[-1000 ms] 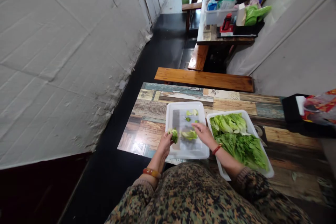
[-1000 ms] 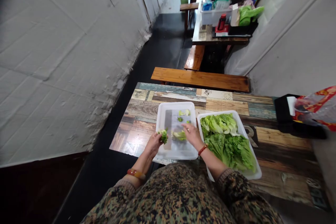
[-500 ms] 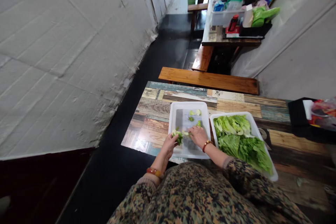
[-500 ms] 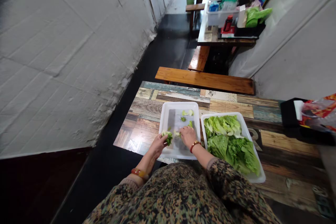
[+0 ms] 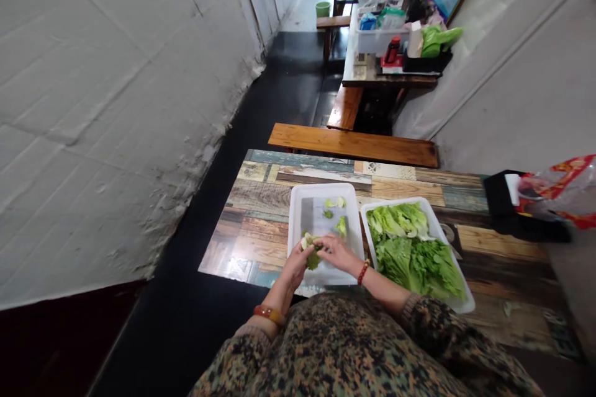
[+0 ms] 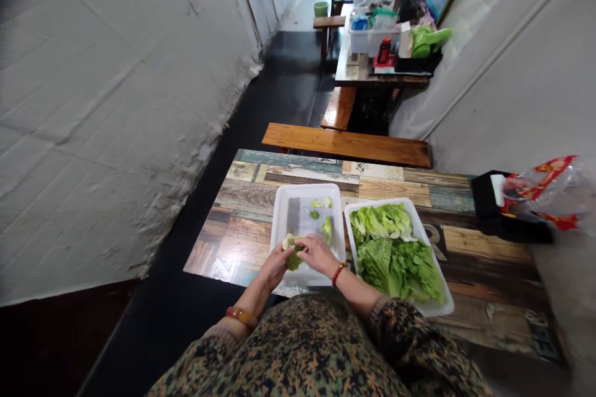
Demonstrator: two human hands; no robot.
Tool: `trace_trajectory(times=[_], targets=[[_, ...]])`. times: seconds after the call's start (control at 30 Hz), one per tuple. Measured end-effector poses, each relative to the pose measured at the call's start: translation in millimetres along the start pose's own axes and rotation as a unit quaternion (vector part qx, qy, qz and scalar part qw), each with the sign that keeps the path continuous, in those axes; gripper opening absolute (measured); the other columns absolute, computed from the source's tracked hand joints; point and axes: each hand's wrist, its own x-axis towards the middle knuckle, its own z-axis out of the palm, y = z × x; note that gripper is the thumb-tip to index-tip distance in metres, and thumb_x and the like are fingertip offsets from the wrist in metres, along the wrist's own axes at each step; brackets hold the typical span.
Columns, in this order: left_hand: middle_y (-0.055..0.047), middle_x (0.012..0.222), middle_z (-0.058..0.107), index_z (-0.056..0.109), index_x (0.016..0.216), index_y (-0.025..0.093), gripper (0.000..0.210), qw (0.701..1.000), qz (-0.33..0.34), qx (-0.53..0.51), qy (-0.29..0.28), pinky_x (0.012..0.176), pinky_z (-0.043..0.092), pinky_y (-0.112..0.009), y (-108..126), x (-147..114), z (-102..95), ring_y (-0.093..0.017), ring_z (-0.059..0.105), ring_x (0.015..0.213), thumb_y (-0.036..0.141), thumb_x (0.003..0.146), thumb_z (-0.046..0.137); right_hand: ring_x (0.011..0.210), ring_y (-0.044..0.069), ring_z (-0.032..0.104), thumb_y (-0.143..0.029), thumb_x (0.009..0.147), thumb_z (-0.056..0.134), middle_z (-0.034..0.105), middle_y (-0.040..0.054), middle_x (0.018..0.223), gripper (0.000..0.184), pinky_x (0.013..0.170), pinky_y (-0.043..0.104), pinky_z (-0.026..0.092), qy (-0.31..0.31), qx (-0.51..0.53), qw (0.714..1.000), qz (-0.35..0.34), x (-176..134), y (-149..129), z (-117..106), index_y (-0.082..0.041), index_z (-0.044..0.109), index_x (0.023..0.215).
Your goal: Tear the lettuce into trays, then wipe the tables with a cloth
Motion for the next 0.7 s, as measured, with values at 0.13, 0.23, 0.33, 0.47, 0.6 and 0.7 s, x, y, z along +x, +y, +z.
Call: trace_trajectory(times=[0.13, 0.23, 0.33, 0.47, 0.6, 0.7], targets=[[-0.003, 0.077, 0.069, 0.060, 0.102, 0.016, 0.054, 0.999, -0.004, -0.003, 0.038, 0.058, 0.049, -0.025, -2, 2, -13.7, -0.016, 0.063, 0.065, 0.036, 0.058, 0.082, 0.097, 0.019, 0.058, -0.014, 0.091, 0.046, 0.062, 0.0088, 0.113, 0.031, 0.091, 0.031, 0.044, 0.020, -0.196, 0.980, 0.032, 16, 21, -46, -0.018, 0.061, 0.118], [-0.003, 0.078, 0.069, 0.060, 0.103, 0.015, 0.054, 0.999, -0.009, -0.006, 0.042, 0.057, 0.049, -0.025, -3, 3, -14.3, -0.015, 0.063, 0.064, 0.035, 0.058, 0.082, 0.111, 0.024, 0.051, -0.010, 0.091, 0.044, 0.063, 0.0112, 0.115, 0.031, 0.095, 0.037, 0.038, -0.034, -0.334, 0.942, 0.015, 31, 29, -62, -0.018, 0.064, 0.112], [-0.003, 0.077, 0.069, 0.060, 0.103, 0.015, 0.054, 0.999, -0.015, -0.005, 0.044, 0.056, 0.048, -0.025, -3, 3, -11.8, -0.015, 0.062, 0.062, 0.034, 0.058, 0.083, 0.114, 0.028, 0.048, -0.008, 0.089, 0.045, 0.065, 0.0144, 0.109, 0.026, 0.096, 0.041, 0.035, -0.074, -0.355, 0.932, 0.005, 43, 32, -58, -0.016, 0.069, 0.095], [-0.003, 0.076, 0.069, 0.060, 0.101, 0.015, 0.053, 0.999, -0.019, -0.007, 0.044, 0.057, 0.048, -0.025, -3, 3, -11.4, -0.015, 0.063, 0.062, 0.035, 0.057, 0.083, 0.105, 0.028, 0.054, -0.003, 0.084, 0.048, 0.068, 0.0168, 0.093, 0.024, 0.093, 0.043, 0.034, -0.098, -0.348, 0.932, 0.013, 48, 34, -52, -0.012, 0.070, 0.080], [-0.003, 0.076, 0.069, 0.060, 0.099, 0.016, 0.050, 0.998, -0.024, -0.011, 0.048, 0.056, 0.047, -0.025, -3, 4, -13.1, -0.015, 0.063, 0.062, 0.037, 0.059, 0.082, 0.097, 0.025, 0.059, -0.011, 0.082, 0.055, 0.069, 0.0116, 0.093, 0.014, 0.087, 0.036, 0.038, -0.094, -0.297, 0.950, 0.013, 43, 32, -66, -0.015, 0.069, 0.085], [-0.003, 0.076, 0.068, 0.059, 0.096, 0.016, 0.049, 0.998, -0.030, -0.012, 0.050, 0.055, 0.047, -0.024, -3, 6, -12.1, -0.015, 0.062, 0.062, 0.039, 0.059, 0.083, 0.085, 0.017, 0.062, -0.023, 0.088, 0.053, 0.069, 0.0035, 0.090, 0.016, 0.074, 0.026, 0.041, -0.093, -0.235, 0.967, 0.009, 35, 30, -73, -0.019, 0.066, 0.096]])
